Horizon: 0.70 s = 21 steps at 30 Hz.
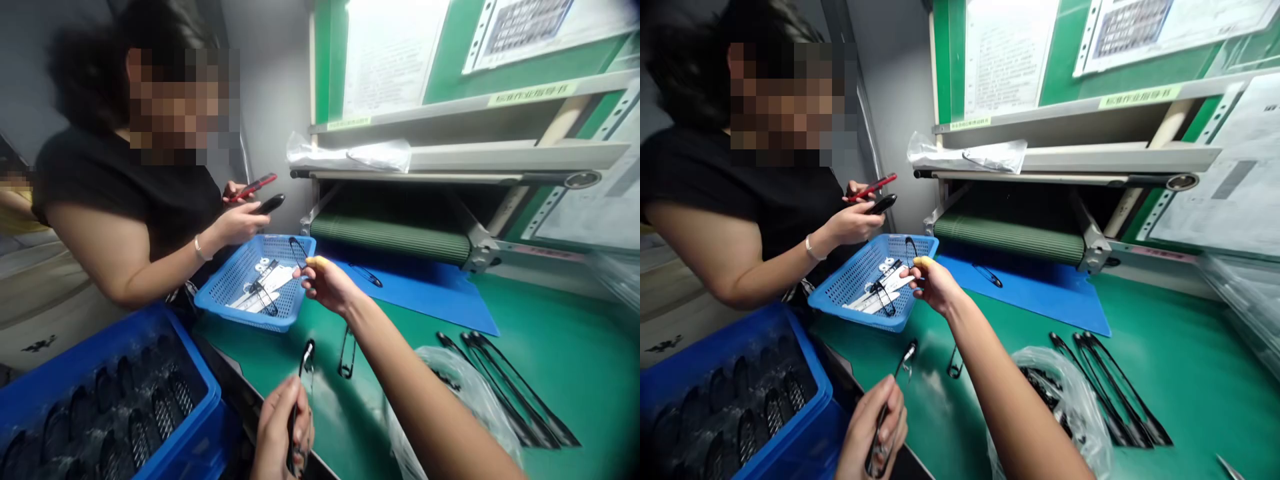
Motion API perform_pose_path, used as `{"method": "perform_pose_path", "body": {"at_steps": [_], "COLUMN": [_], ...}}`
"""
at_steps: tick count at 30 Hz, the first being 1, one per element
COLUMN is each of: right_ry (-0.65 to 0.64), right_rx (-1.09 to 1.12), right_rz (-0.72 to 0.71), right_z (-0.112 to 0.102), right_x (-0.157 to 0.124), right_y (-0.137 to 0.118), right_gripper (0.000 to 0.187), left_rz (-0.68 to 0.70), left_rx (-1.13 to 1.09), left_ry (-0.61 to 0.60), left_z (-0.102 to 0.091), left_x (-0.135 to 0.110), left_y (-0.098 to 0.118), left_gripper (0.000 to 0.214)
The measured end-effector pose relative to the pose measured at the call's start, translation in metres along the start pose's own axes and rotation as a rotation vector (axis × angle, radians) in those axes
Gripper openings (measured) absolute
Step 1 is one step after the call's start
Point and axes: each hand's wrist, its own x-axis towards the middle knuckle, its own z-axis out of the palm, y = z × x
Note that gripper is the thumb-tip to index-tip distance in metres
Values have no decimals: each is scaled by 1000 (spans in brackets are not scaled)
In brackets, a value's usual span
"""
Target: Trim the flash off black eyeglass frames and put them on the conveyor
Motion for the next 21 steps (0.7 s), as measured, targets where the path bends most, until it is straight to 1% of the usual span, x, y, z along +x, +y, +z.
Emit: {"method": "perform_pose_path", "body": {"at_steps": [2,3,6,12,16,19,21], "right_ry": [-18,-25,-42,-36,-14,27,53], "right_rx": [9,16,37,58,56,55,37], "right_rz": [-13,-19,-25,3,-2,2,27], "right_z": [-2,-2,-2,0,4,3,0], "right_x": [1,0,-2,-5,-16,-18,-16], "right_y": [4,5,9,10,14,21,26], "right_gripper": [32,31,30,34,40,29,25], "left_rz": [-76,-92,-96,-104,-110,-98,-82], "left_rx": [15,23,37,43,14,-19,-41], "left_ry": [-31,-41,-52,-83,-29,44,94], "left_z": [-4,-5,-5,0,5,4,2], "left_x": [5,7,9,9,8,13,17], "left_y": [-10,-14,-20,-21,-31,-37,-39], "left_gripper": [55,57,60,59,60,56,50]}}
